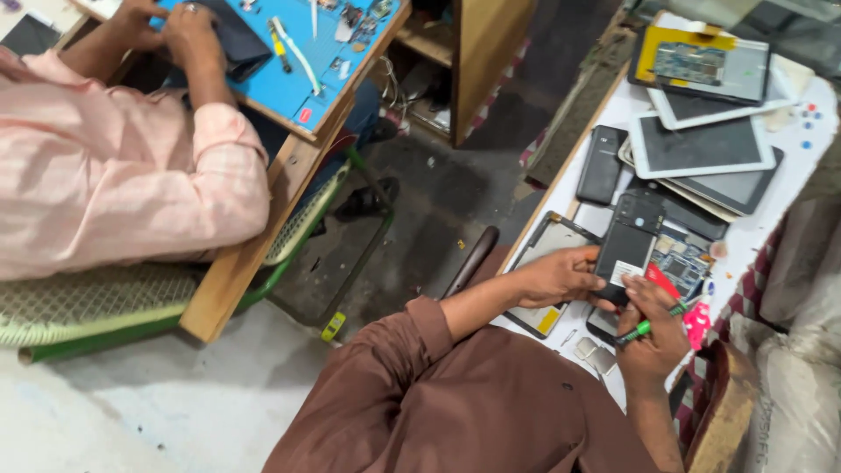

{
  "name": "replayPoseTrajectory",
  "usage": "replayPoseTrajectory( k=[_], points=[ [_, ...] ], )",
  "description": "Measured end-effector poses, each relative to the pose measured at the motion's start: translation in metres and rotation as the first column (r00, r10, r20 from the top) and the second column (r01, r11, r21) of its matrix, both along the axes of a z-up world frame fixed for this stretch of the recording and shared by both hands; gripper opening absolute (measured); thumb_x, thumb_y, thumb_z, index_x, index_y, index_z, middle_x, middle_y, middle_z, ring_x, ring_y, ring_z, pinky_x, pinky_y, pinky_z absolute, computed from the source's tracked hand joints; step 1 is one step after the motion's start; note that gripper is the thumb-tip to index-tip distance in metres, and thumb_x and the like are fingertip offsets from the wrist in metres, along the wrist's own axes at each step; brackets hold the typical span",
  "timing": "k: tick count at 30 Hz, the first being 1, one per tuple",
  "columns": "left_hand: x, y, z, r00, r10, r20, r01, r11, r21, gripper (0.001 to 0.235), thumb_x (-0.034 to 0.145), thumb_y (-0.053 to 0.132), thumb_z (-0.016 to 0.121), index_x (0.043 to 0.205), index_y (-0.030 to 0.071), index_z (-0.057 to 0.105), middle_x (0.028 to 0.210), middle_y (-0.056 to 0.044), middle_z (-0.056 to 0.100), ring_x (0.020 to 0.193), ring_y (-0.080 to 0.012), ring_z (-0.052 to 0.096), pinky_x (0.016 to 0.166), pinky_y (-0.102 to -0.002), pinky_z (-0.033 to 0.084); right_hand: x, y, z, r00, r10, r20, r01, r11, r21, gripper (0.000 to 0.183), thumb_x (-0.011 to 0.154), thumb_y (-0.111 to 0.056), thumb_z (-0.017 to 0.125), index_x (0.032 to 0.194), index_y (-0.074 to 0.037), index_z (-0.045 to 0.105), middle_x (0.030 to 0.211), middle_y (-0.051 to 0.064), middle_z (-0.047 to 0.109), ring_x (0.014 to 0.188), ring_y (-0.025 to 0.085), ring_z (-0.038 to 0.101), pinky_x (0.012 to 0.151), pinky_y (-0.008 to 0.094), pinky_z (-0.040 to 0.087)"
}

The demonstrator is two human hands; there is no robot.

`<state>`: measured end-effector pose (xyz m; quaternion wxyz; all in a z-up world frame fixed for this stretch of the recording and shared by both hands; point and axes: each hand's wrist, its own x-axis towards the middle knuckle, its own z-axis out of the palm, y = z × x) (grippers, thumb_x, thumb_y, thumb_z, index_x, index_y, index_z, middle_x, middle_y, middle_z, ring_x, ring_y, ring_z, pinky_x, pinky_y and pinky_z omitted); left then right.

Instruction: The person uses a screwdriver to remove screws from the back of a smartphone. They hold the device, unscrew fasteners, and place the screws on the workbench.

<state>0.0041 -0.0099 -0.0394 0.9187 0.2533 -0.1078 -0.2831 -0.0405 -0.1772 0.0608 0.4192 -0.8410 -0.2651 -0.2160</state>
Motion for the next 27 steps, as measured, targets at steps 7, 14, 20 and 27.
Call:
replayPoseTrajectory(
  k=[7,14,20,27],
  points=[
    [0.002,-0.007,-0.022,0.999,0.021,0.028,-0.021,1.0,-0.007,0.044,0.107,-0.001,0.056,0.15,-0.003,0.044,0.136,-0.016,0.06,0.122,-0.0303,0.063,0.106,-0.044,0.056,-0.001,-0.003,-0.013,0.999,0.045,-0.003,-0.045,0.999,-0.005,0.008,0.111,0.01,0.059,0.115,0.007,0.065,0.123,0.018,0.073,0.122,0.03,0.07,0.111,0.037,0.055],
    [0.01,-0.017,-0.042,0.999,0.002,0.046,-0.001,0.999,-0.034,0.042,0.109,-0.002,0.052,0.15,-0.005,0.041,0.137,-0.016,0.059,0.119,-0.029,0.065,0.104,-0.044,0.058,-0.01,0.001,-0.013,0.997,0.073,-0.016,-0.073,0.997,0.009,0.013,0.111,0.012,0.051,0.118,0.011,0.063,0.126,0.022,0.071,0.123,0.032,0.068,0.115,0.037,0.053],
    [0.009,-0.016,-0.039,0.998,0.014,0.065,-0.011,0.999,-0.053,0.044,0.109,-0.002,0.053,0.152,-0.003,0.041,0.138,-0.013,0.059,0.121,-0.0238,0.063,0.105,-0.043,0.057,-0.011,0.005,-0.006,0.998,0.063,-0.027,-0.063,0.998,0.009,0.016,0.109,0.013,0.05,0.118,0.011,0.063,0.126,0.023,0.07,0.121,0.032,0.066,0.116,0.038,0.054],
    [0.003,-0.007,-0.023,0.998,0.014,0.053,-0.013,1.0,-0.019,0.045,0.108,-0.003,0.053,0.152,-0.002,0.043,0.134,-0.012,0.06,0.121,-0.0214,0.063,0.106,-0.042,0.057,-0.003,0.002,-0.012,0.999,0.049,-0.01,-0.049,0.999,0.009,0.011,0.112,0.012,0.057,0.119,0.008,0.064,0.125,0.021,0.072,0.124,0.032,0.069,0.113,0.038,0.056]
  ],
)
